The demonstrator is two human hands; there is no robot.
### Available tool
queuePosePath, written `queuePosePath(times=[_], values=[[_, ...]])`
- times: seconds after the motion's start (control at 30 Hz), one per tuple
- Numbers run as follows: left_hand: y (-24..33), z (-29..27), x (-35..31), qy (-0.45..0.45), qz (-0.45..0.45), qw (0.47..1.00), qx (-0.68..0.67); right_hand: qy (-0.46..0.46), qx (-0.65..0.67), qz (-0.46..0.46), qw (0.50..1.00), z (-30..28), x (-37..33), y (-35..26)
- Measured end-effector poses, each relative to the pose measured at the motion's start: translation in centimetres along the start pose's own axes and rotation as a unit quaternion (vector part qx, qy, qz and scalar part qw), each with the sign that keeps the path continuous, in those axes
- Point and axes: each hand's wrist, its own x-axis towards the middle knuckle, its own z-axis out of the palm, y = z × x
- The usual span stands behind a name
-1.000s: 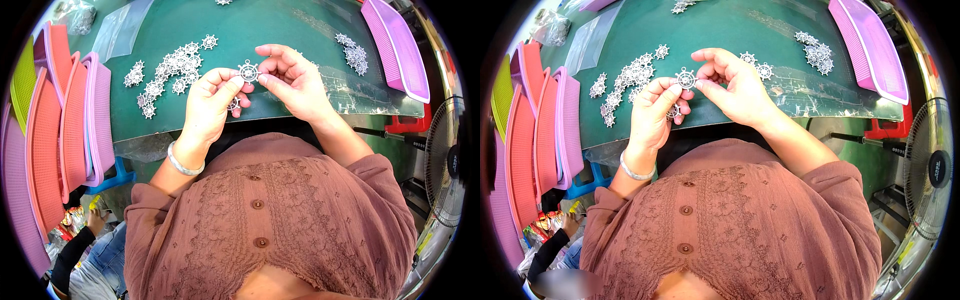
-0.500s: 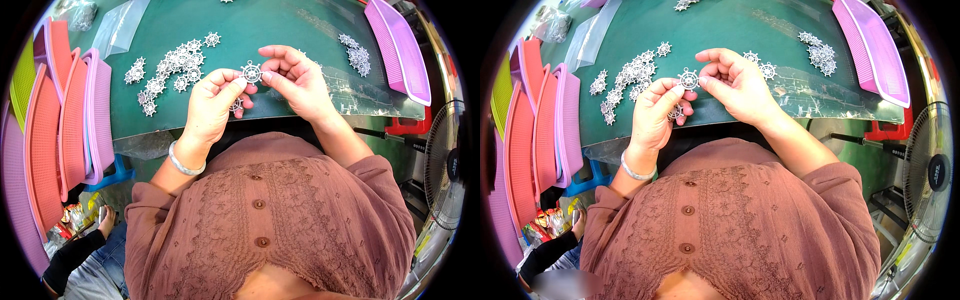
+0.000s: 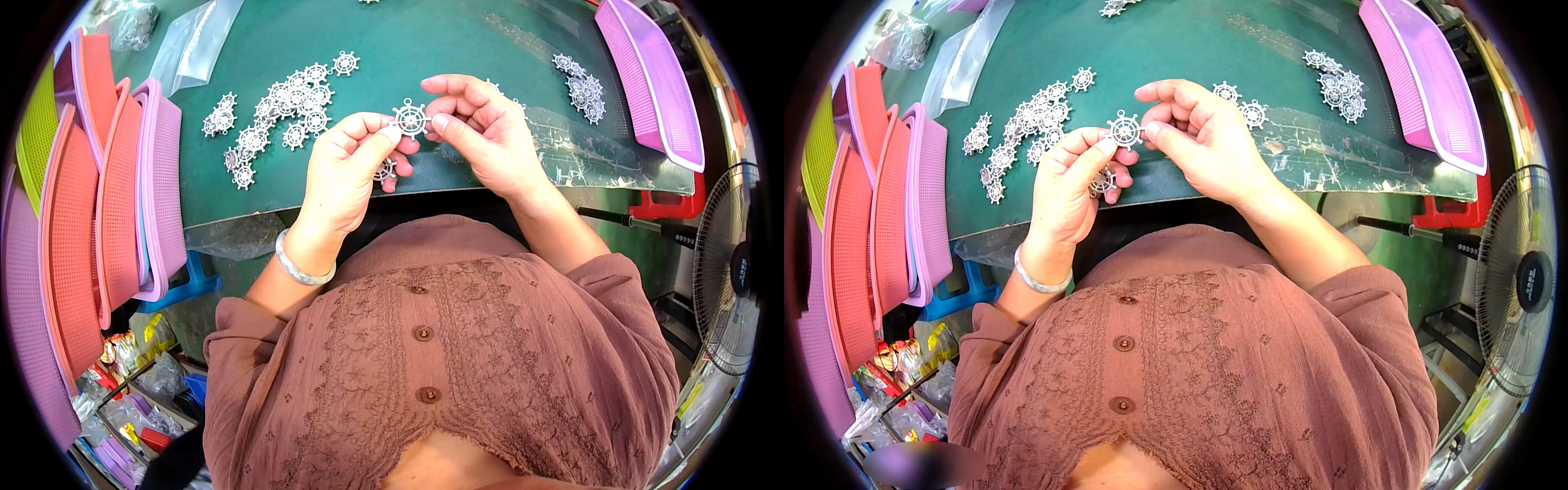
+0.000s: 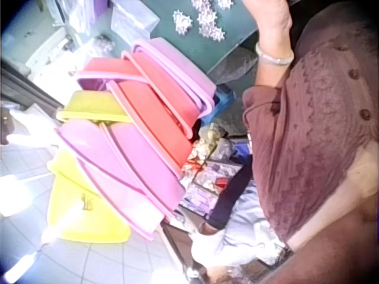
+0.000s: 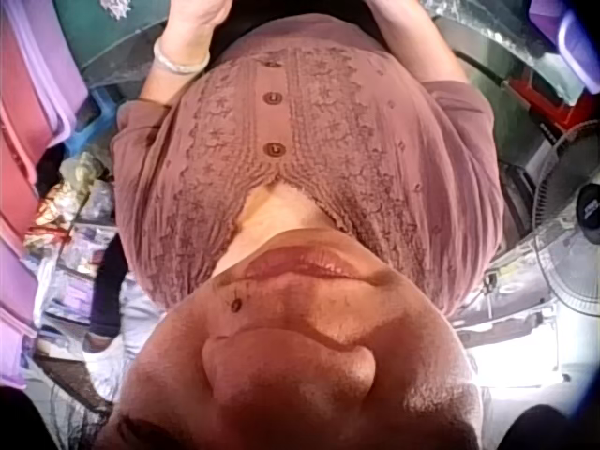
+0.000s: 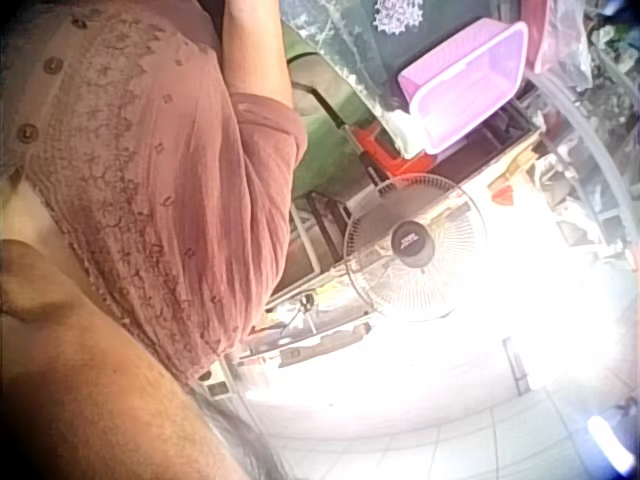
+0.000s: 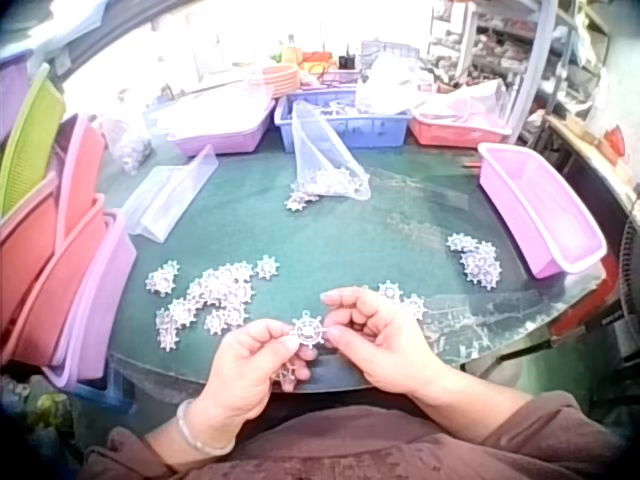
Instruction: The person assembles small silver ship-wheel-shaped decorative parts by hand at a green workbench. They pick up individual pieces, interlock them, and place the assembled units on the table. The person also handles a clear plastic bag and organizes the parts into small piles.
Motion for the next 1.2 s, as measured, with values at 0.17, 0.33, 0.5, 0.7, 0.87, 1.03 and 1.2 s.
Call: queuePosePath(times=[0.17, 0.33, 0.5, 0.7, 0.87, 1.03, 1.2], values=[[-0.09, -0.03, -0.01, 0.003, 0.004, 1.0, -0.003, -0.003, 0.006, -0.003, 1.0, -0.06, -0.02, 0.15], [-0.1, -0.04, -0.08, 0.004, 0.005, 1.0, -0.009, -0.002, 0.003, -0.006, 1.0, -0.06, -0.01, 0.1], [-0.12, -0.07, -0.09, 0.006, 0.012, 1.0, -0.007, -0.004, 0.01, -0.007, 1.0, -0.11, 0.0, 0.33], [-0.27, -0.1, -0.06, 0.01, 0.025, 1.0, -0.002, -0.014, 0.022, -0.013, 1.0, 0.07, -0.12, 0.1], [-0.5, 0.33, -0.19, 0.013, 0.038, 0.999, 0.035, 0.004, -0.085, -0.102, 0.991, 0.33, -0.2, 0.6], [-0.04, 0.26, -0.06, 0.01, 0.005, 0.999, 0.032, 0.01, -0.261, -0.223, 0.939, 0.64, -0.21, 0.16], [-0.09, 0.03, 0.14, 0.006, -0.029, 1.0, 0.007, 0.007, -0.27, -0.245, 0.931, 0.81, -0.18, 0.07]])
